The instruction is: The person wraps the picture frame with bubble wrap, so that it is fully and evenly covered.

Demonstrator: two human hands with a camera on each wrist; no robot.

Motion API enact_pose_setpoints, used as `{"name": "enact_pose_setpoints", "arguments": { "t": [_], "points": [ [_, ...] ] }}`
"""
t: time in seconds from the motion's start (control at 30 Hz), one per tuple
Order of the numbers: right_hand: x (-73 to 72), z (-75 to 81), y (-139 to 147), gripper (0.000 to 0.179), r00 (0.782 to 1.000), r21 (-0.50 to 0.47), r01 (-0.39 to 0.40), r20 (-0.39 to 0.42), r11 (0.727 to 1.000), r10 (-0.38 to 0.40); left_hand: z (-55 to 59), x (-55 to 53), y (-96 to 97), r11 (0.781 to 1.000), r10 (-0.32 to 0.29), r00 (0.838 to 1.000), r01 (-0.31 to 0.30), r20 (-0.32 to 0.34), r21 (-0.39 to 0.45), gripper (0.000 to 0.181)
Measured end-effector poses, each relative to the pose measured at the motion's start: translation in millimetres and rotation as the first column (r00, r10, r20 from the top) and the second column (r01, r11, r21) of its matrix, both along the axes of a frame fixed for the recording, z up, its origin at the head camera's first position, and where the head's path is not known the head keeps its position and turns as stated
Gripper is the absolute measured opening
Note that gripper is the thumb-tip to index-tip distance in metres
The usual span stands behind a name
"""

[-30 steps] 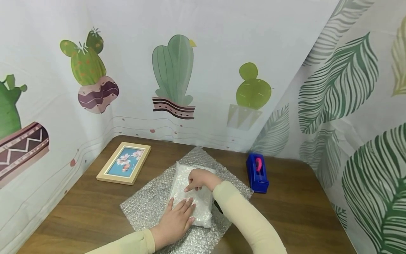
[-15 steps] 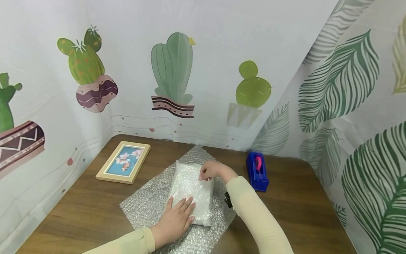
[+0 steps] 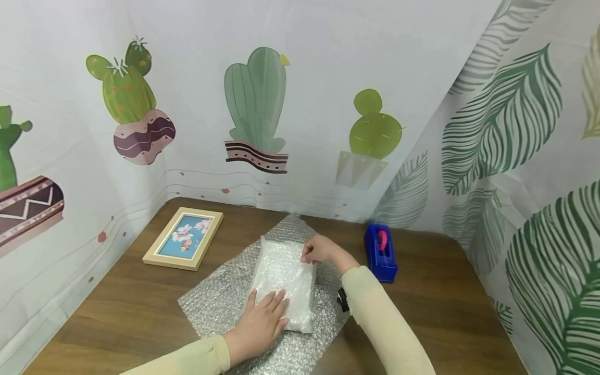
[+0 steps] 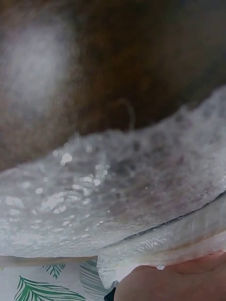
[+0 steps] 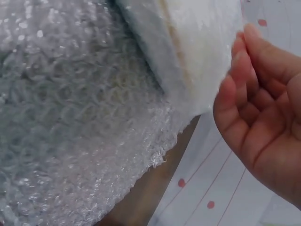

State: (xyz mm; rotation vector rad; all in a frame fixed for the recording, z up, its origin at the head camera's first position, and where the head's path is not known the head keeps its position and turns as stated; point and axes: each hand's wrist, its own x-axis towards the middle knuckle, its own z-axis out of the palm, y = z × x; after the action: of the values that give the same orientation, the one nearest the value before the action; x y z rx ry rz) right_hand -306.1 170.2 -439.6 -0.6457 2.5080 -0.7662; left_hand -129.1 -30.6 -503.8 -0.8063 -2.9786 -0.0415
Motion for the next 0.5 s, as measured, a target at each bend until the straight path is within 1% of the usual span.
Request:
{"name": "enact_pose_setpoints", "arguments": {
  "t": [0.1,0.17,0.23,0.33,0.43,0.5],
  "points": [
    [4.1,-6.9,-1,0.009,0.995,0.039,0.055,-0.081,0.998,-0.052,-0.4,-0.1,1.4,1.0,-0.006,1.0,0.006,-0.008,0.0,0.048],
    [5.1,-14.6,-2,0.008,0.989,0.047,0.084,-0.126,0.995,-0.077,-0.6,-0.4,2.1,1.0,-0.009,1.0,0.009,-0.011,0.003,0.048],
    [6.0,-22.8,-5,0.008,0.98,0.062,0.093,-0.181,0.994,-0.081,-1.2,-0.7,2.5,1.0,-0.01,1.0,0.01,-0.015,0.005,0.048],
    [7.5,-31.9,-13,0.01,0.967,0.087,0.121,-0.235,0.989,-0.097,-1.4,-0.8,1.9,1.0,-0.007,1.0,0.007,-0.005,0.005,0.048],
    [11.2,-34.9,-25,0.013,0.953,0.146,0.14,-0.29,0.979,-0.093,-1.2,-1.0,0.1,1.0,-0.004,1.0,0.004,0.008,0.005,0.049],
    [13.3,-35.7,-31,0.016,0.942,0.18,0.139,-0.326,0.974,-0.074,-0.7,-1.2,-1.4,1.0,-0.004,1.0,0.004,0.019,0.004,0.049]
  ]
}}
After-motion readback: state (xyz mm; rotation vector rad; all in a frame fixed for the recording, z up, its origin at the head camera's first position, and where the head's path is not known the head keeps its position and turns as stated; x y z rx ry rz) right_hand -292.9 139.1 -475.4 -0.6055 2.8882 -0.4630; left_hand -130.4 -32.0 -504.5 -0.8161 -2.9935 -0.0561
